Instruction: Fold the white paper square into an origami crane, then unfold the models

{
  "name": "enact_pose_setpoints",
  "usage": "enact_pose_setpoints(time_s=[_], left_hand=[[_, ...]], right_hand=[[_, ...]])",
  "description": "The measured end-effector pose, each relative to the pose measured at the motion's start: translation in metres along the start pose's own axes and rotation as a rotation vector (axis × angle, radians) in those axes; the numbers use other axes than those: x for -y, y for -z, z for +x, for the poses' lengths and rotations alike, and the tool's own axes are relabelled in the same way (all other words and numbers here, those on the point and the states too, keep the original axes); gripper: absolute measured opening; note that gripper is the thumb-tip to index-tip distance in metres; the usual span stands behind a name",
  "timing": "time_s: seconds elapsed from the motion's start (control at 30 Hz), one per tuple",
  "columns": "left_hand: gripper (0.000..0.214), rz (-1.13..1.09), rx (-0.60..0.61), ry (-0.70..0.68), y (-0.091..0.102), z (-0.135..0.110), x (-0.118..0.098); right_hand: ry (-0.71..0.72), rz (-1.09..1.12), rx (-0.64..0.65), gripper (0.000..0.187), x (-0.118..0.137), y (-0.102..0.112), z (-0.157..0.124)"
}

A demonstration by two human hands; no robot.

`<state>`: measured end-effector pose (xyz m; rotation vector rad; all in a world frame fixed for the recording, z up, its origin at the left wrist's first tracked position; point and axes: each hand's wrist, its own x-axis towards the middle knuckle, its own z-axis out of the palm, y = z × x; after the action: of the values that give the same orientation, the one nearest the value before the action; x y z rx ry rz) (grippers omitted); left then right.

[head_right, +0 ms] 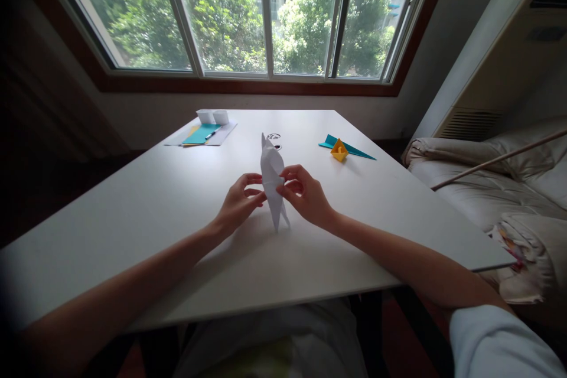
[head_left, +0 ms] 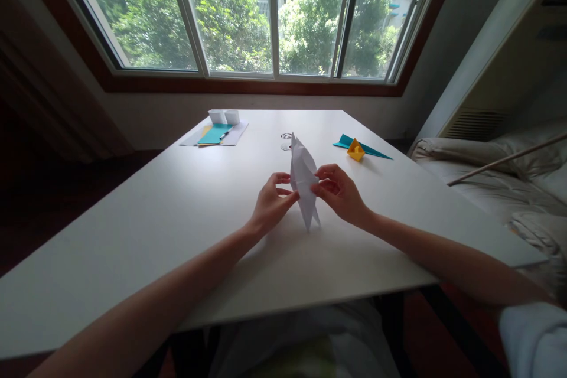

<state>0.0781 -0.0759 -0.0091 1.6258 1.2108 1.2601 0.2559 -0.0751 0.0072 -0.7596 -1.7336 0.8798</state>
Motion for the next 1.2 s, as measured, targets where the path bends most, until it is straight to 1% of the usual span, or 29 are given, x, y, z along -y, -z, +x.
enact_pose_setpoints(time_s=[0.1, 0.2, 0.3, 0.4, 0.47, 0.5, 0.57, 0.63, 0.7, 0.77, 0.83, 0.9, 0.97, 1.03, 1.13, 1.2], left_hand=[[0.034, 0.026, -0.003, -0.038, 0.000, 0.002, 0.002], [0.029, 0.049, -0.028, -0.045, -0.001, 0.003, 0.004], [0.025, 0.006, -0.043, -0.054, -0.002, 0.004, 0.005], [0.021, -0.077, -0.035, -0.086, -0.002, 0.005, -0.001], [0.019, -0.122, -0.036, -0.121, -0.001, 0.006, -0.007], [0.018, -0.142, -0.032, -0.128, -0.001, 0.006, -0.010], [0.017, -0.200, 0.018, -0.085, 0.000, 0.007, -0.014], [0.018, -0.268, 0.108, -0.002, 0.001, 0.006, -0.015], [0.020, -0.305, 0.166, 0.069, 0.000, 0.004, -0.014], [0.024, -0.290, 0.161, 0.103, -0.001, 0.002, -0.012], [0.024, -0.223, 0.136, 0.090, -0.002, 0.002, -0.010], [0.018, -0.128, 0.117, 0.035, -0.002, 0.002, -0.009], [0.011, -0.047, 0.106, -0.016, -0.001, 0.003, -0.008], [0.009, 0.013, 0.088, -0.042, 0.000, 0.003, -0.007], [0.007, 0.114, 0.051, -0.036, 0.002, 0.003, -0.009], [0.006, 0.167, 0.035, -0.013, 0.003, 0.002, -0.011]], right_hand=[[0.059, -0.045, 0.005, 0.026, 0.000, 0.000, -0.001], [0.149, -0.133, 0.007, 0.024, 0.000, -0.001, -0.003], [0.220, -0.237, 0.036, 0.023, 0.002, -0.002, -0.006], [0.238, -0.250, 0.059, 0.023, 0.007, 0.000, -0.007], [0.208, -0.207, 0.035, 0.019, 0.009, 0.003, -0.005], [0.175, -0.171, 0.013, 0.020, 0.009, 0.005, -0.004], [0.079, -0.062, -0.034, 0.025, 0.008, 0.008, 0.000], [-0.065, 0.081, -0.053, 0.031, 0.003, 0.010, 0.004], [-0.225, 0.214, -0.013, 0.039, -0.002, 0.010, 0.007], [-0.325, 0.303, 0.087, 0.040, -0.007, 0.009, 0.007], [-0.327, 0.332, 0.178, 0.038, -0.010, 0.007, 0.007], [-0.288, 0.316, 0.202, 0.038, -0.010, 0.005, 0.005], [-0.265, 0.287, 0.169, 0.040, -0.008, 0.004, 0.004], [-0.258, 0.250, 0.130, 0.040, -0.006, 0.004, 0.004], [-0.249, 0.212, 0.100, 0.039, -0.004, 0.006, 0.004], [-0.243, 0.226, 0.092, 0.038, -0.003, 0.006, 0.005]])
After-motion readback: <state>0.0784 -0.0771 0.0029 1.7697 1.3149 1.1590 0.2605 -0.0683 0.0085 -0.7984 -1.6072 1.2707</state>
